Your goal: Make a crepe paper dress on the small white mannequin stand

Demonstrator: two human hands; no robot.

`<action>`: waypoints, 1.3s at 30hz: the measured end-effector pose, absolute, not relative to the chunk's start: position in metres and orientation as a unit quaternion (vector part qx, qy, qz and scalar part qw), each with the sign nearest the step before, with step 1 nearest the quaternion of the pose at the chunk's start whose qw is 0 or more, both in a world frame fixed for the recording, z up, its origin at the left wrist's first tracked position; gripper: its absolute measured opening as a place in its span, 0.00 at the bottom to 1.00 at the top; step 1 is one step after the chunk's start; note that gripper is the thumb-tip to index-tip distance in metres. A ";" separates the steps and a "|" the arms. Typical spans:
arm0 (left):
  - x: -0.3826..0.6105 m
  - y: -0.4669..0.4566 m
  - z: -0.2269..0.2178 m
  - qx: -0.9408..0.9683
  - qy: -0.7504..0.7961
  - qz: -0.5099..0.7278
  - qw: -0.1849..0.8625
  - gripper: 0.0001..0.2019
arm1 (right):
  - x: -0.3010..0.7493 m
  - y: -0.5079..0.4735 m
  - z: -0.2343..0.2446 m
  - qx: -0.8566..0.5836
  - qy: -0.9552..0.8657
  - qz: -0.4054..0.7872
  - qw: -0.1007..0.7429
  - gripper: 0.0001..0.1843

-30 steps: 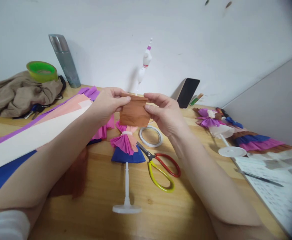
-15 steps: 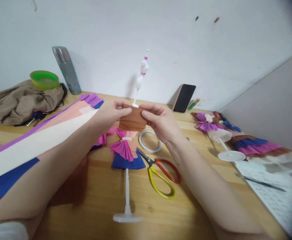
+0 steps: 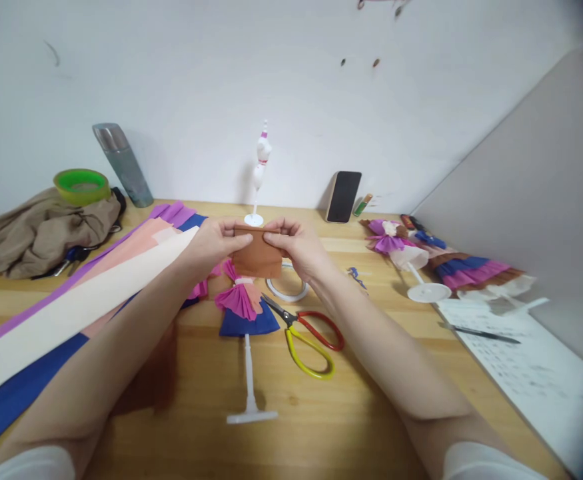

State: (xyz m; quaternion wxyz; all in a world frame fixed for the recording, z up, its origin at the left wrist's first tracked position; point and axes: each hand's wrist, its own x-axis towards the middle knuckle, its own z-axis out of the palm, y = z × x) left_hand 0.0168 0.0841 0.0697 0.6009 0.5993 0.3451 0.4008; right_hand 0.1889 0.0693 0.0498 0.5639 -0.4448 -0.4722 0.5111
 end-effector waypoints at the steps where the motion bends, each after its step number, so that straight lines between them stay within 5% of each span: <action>1: 0.017 0.084 0.069 0.601 0.347 0.389 0.606 0.16 | 0.189 0.069 0.051 -0.446 -0.468 0.508 0.569 0.16; 20: 0.022 0.075 0.068 0.597 0.363 0.329 0.635 0.24 | 0.187 0.064 0.051 -0.415 -0.431 0.463 0.654 0.13; 29: 0.022 0.075 0.059 0.555 0.367 0.322 0.673 0.25 | 0.194 0.066 0.051 -0.439 -0.445 0.490 0.608 0.16; 39: 0.022 0.073 0.057 0.567 0.382 0.352 0.639 0.25 | 0.191 0.065 0.042 -0.389 -0.410 0.648 0.510 0.24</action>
